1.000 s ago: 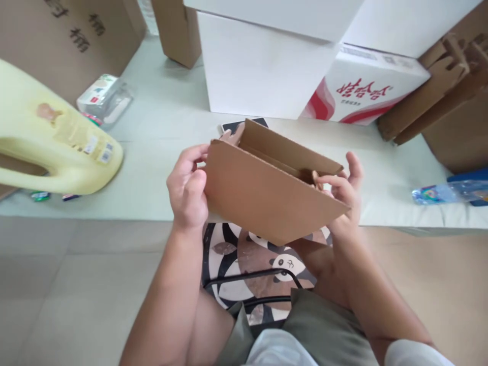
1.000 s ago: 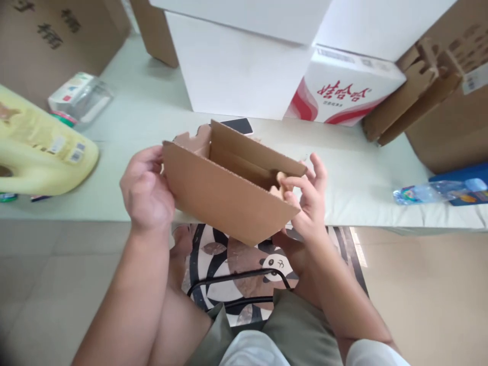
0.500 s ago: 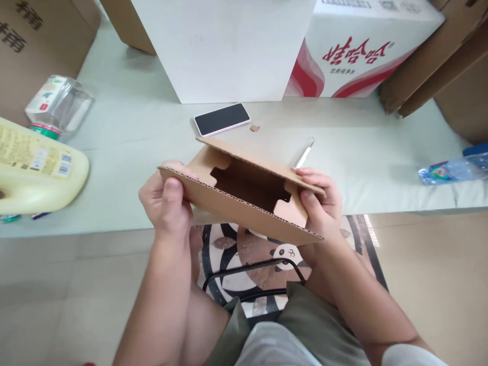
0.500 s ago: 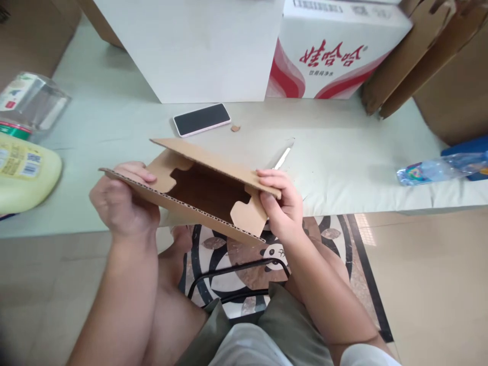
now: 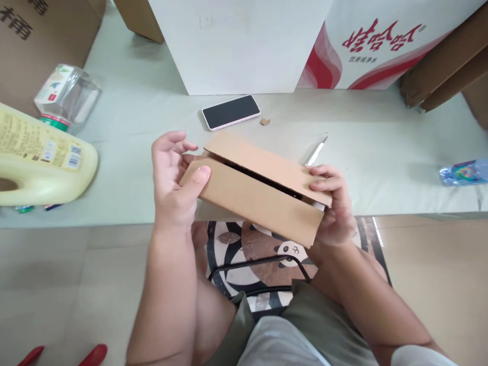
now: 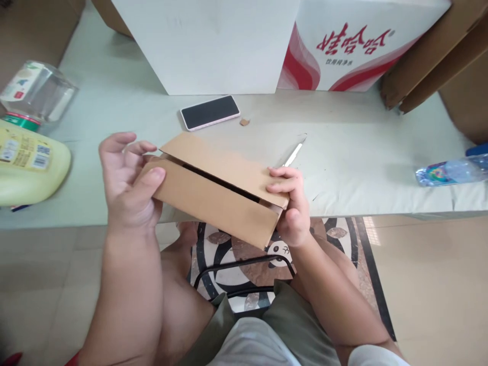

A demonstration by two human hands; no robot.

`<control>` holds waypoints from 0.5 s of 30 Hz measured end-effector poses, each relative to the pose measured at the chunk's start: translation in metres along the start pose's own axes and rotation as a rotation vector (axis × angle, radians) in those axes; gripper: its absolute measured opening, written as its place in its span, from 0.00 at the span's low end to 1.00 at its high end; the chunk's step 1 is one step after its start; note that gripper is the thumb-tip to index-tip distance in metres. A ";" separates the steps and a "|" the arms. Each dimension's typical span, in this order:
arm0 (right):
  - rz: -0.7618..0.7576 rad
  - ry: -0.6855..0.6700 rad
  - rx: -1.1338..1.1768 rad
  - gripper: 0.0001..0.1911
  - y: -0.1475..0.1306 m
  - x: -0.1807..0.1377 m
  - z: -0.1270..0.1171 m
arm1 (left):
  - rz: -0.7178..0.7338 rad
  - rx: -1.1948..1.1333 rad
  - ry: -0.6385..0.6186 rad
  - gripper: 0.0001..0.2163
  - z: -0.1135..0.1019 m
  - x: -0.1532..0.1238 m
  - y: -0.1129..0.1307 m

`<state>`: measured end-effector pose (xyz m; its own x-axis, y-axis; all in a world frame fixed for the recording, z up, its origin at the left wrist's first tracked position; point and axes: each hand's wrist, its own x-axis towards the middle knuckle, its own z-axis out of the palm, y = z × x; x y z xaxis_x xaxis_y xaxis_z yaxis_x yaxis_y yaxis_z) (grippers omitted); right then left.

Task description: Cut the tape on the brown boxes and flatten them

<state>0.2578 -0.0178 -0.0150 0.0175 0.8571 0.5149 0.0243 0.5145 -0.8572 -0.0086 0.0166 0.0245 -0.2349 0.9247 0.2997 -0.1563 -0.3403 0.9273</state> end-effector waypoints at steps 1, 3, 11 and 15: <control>-0.017 -0.011 -0.016 0.21 0.001 -0.001 0.000 | 0.018 0.036 -0.027 0.22 -0.003 0.000 -0.002; -0.066 -0.028 -0.082 0.21 0.000 -0.001 0.000 | 0.043 0.149 -0.071 0.20 -0.006 0.000 -0.005; -0.193 -0.090 -0.281 0.18 -0.013 0.004 0.007 | 0.081 0.247 -0.051 0.08 -0.001 -0.004 -0.006; -0.196 -0.063 -0.306 0.12 -0.013 0.001 0.009 | 0.125 0.205 0.014 0.05 0.000 -0.004 -0.012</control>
<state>0.2488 -0.0233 -0.0035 -0.0787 0.7477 0.6593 0.3190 0.6455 -0.6940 -0.0060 0.0171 0.0126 -0.2533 0.8746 0.4135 0.0725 -0.4091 0.9096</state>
